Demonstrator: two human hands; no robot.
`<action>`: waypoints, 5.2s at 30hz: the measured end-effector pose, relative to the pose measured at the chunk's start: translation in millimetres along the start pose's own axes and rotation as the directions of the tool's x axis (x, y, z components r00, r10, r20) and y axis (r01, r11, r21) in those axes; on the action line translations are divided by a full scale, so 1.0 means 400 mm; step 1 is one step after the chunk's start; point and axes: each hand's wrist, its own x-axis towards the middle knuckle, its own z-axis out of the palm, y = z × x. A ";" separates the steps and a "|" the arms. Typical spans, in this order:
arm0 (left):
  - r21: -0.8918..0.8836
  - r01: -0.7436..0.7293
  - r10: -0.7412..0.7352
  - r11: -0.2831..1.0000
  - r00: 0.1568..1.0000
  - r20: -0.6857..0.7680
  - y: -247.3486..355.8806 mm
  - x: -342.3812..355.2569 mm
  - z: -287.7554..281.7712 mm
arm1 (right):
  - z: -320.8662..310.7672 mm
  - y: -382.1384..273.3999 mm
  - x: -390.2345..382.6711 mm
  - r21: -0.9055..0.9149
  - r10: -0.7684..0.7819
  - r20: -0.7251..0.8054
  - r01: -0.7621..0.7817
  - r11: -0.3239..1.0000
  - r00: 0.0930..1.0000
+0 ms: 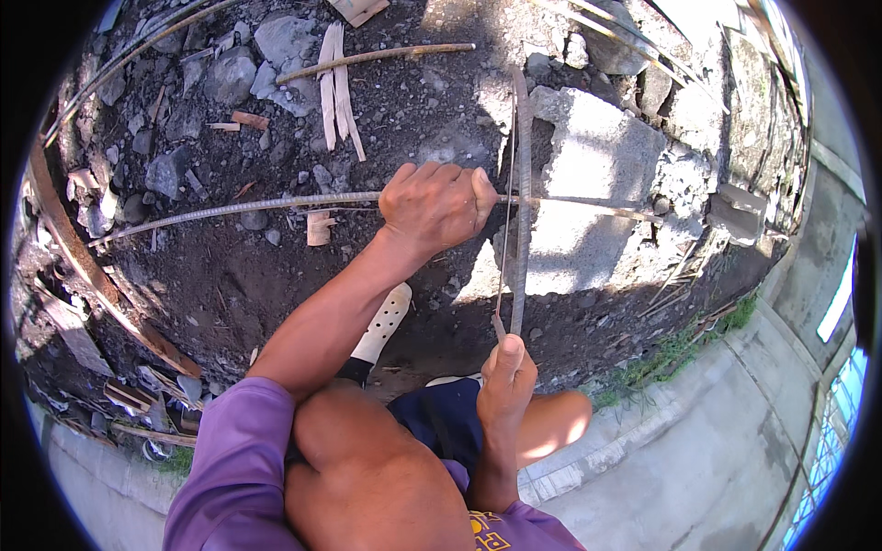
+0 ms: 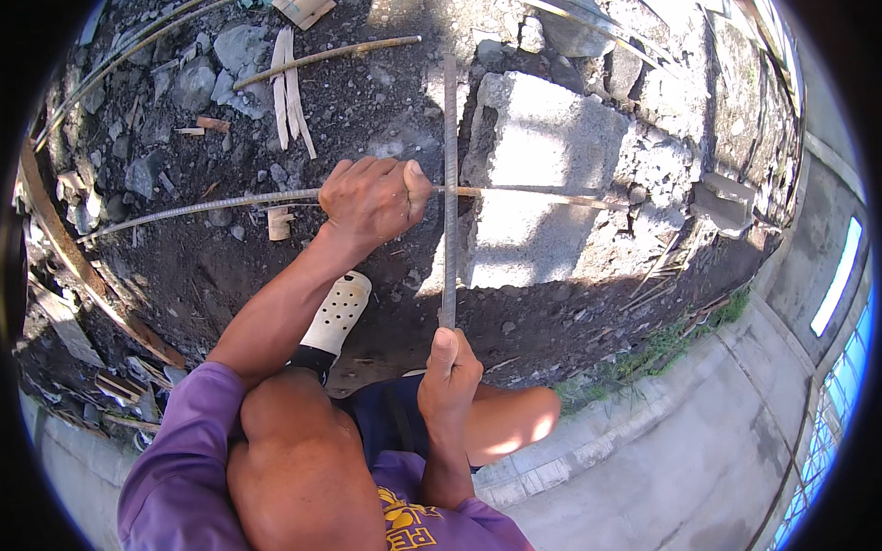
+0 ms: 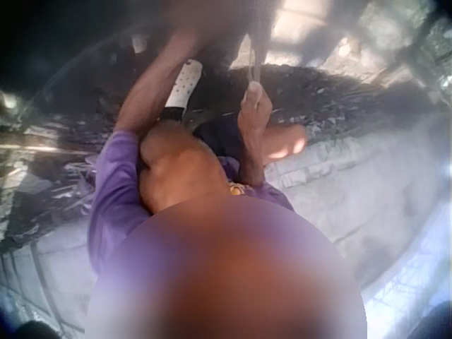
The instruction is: The person uses a hacksaw to cut a metal rod placed on a concrete block. They repeatedly reposition the rod and saw to make multiple cuts, then remove the cut pieces.
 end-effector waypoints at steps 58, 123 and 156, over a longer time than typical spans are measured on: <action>0.078 0.068 -0.085 0.995 0.967 0.240 -0.029 0.087 -0.039 | 0.080 -0.082 0.137 -0.070 -0.175 -0.038 0.172 0.983 0.984; 0.164 -0.175 -0.090 0.971 0.368 0.926 -0.371 0.018 -0.595 | -0.428 0.103 0.189 -0.641 -0.067 0.606 0.536 0.549 0.793; 0.305 -0.277 -0.045 0.911 0.668 0.743 -0.602 -0.202 -0.525 | -0.031 0.461 0.304 -0.558 -0.590 0.391 0.691 0.458 0.707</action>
